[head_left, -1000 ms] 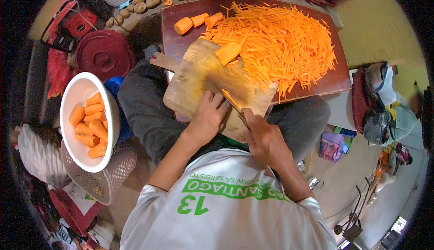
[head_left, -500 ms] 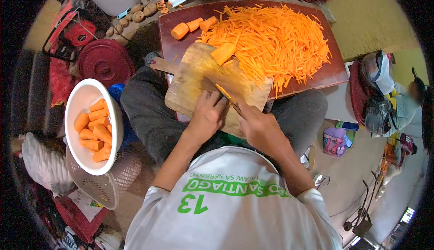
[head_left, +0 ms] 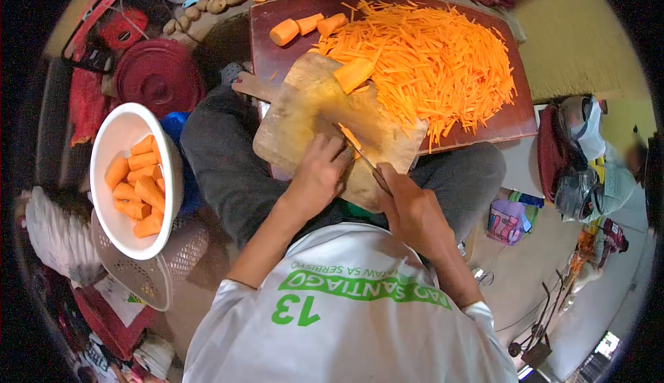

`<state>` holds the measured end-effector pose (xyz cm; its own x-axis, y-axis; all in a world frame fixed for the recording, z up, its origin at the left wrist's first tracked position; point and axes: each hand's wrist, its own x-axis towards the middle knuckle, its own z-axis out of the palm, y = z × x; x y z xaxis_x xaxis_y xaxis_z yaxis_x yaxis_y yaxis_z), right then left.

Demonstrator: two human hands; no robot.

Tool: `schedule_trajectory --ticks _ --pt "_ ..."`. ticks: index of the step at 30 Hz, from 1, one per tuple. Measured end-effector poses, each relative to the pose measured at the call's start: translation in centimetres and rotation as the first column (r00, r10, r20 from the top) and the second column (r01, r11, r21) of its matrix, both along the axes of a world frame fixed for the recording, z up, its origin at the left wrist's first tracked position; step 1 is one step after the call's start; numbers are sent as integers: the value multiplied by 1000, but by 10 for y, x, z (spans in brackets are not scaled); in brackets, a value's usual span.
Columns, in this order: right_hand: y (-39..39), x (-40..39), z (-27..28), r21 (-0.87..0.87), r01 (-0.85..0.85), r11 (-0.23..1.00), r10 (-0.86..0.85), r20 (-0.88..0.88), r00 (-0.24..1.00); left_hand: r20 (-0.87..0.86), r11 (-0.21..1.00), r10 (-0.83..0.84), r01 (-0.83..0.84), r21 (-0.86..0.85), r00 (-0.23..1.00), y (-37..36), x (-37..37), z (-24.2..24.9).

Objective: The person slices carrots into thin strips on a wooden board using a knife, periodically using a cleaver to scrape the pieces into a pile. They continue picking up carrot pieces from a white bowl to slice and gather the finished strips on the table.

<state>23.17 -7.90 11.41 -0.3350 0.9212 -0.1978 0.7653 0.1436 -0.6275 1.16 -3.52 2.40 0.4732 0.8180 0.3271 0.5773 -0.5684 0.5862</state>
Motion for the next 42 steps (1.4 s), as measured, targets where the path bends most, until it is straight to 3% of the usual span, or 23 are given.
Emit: schedule_trajectory --ticks 5,8,11,14,17,20,23,29,32,38,42 --pt "4 -10 -16 48 -2 999 1 21 1000 11 1000 -22 22 -8 1000 3 1 -8" --pt "14 -14 -24 173 -27 985 23 24 999 -8 1000 -13 13 -12 1000 3 2 -4" --pt "8 -7 5 -30 -7 1000 9 55 998 -16 999 -36 36 -37 999 1 -3 -11" --pt "-3 -6 6 -16 -22 1000 23 64 998 -8 999 -16 16 -28 1000 -1 -3 -3" --pt "4 -11 -17 82 -16 997 13 42 999 43 1000 -1 1 16 999 -1 0 -5" --pt "15 -14 -23 196 -17 981 18 -2 1000 -41 1000 10 -10 8 999 -1 -1 -3" --pt "4 -9 3 20 -3 1000 2 43 999 -14 1000 5 -4 22 1000 -1 -5 -3" --pt "-3 -14 -17 103 -35 994 28 69 997 17 1000 -15 15 16 1000 1 -6 -6" --pt "9 -20 -15 185 -24 982 25 -5 1000 -4 1000 -8 8 8 1000 1 -5 -7" --pt "-11 -16 7 -42 27 999 -24 81 996 39 1000 -13 13 11 999 1 -11 -6" --pt "2 -26 -12 71 -22 997 15 107 994 53 1000 -2 2 0 999 1 -9 -12"
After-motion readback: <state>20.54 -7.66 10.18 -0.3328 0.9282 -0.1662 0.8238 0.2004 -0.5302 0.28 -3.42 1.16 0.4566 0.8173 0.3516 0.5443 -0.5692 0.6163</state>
